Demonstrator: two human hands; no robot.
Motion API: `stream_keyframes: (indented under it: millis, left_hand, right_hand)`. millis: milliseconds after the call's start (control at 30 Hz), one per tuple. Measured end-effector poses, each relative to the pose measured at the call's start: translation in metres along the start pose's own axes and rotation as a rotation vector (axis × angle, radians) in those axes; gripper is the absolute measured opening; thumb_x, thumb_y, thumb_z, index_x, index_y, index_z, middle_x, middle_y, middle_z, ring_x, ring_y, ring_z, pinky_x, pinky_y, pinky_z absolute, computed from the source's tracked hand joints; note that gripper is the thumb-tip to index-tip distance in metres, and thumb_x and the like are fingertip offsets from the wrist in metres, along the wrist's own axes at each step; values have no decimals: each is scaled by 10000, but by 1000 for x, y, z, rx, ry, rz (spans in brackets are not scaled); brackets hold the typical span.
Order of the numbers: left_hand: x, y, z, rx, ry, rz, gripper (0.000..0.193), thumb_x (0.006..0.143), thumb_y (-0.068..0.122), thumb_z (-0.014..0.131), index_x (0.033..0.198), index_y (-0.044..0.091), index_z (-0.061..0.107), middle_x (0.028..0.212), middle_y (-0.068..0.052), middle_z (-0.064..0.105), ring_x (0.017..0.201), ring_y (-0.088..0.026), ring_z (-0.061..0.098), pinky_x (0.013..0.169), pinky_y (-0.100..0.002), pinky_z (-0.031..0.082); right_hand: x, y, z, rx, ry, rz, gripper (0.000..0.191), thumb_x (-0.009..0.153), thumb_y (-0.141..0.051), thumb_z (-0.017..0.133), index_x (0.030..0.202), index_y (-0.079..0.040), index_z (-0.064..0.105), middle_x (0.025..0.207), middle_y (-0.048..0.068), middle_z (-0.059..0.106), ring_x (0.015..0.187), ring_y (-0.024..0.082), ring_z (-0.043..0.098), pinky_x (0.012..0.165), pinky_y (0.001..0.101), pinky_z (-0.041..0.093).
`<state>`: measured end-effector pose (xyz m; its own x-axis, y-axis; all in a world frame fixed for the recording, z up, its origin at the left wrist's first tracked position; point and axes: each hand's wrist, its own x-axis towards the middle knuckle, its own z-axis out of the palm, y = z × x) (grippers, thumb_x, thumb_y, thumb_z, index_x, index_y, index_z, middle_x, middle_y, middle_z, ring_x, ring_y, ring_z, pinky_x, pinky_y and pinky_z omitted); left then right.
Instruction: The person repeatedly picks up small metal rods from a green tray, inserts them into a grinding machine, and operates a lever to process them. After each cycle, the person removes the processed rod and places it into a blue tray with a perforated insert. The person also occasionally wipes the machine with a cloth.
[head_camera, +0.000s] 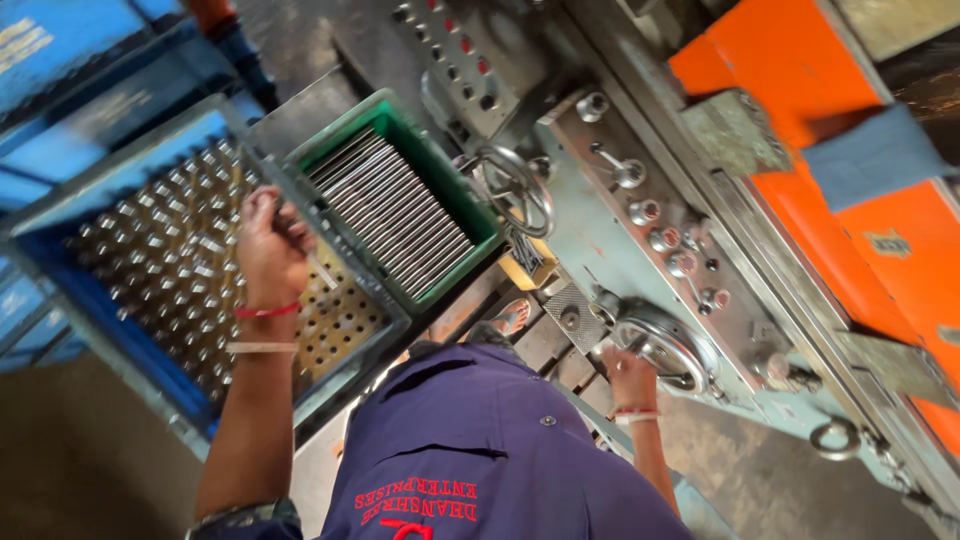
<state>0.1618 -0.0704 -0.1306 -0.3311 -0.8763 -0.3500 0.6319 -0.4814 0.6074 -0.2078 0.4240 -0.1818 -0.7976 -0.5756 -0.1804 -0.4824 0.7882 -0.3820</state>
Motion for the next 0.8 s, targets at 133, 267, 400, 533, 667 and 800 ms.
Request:
stream_keyframes:
  millis: [133,267,400,533,667,800]
  left_hand:
    - [16,-7,45,171,32,4,78,1103,249,500,1108,190,551,817,13,545,649,-122,495,571,-299,431]
    - [31,-33,149,187,-254,-41,57,1117,203,538,1092,167,575,817,16,514,656,-98,460,583,-265,403]
    - [24,-61,286,228,-514,-100,56,1095,195,621,1061,161,591,815,33,500,634,-55,409,564,-227,352]
    - [12,-94,416,295,-729,-140,127,1016,238,701,1067,157,617,812,45,518,637,-45,448,558,-212,364]
    - [8,-157,530,223,-906,-160,138,975,238,706,1002,136,618,724,27,546,562,-60,451,501,-230,348]
    - [4,-252,643,301,-833,-258,201,972,198,586,794,115,545,668,-26,590,552,-116,562,477,-265,412]
  right_hand:
    - [-50,61,-2,-62,-251,253,409,840,-396,751,856,12,730,789,175,749,749,279,729,725,412,541]
    - [-60,98,-48,173,78,221,192,842,-213,645,871,-56,750,844,84,804,805,198,763,766,349,592]
    - [-53,131,-150,339,492,264,194,982,-78,597,1151,-18,671,1031,94,709,897,190,637,777,353,540]
    - [-62,165,-265,-359,822,166,109,970,-108,833,1049,-100,758,973,135,706,795,234,724,725,350,567]
    - [-59,190,-372,-592,965,118,92,965,-30,741,961,-49,651,978,116,667,850,261,649,759,361,520]
    - [-21,222,-444,-198,1054,-41,116,1102,77,505,1063,28,603,1037,109,629,946,220,610,877,315,504]
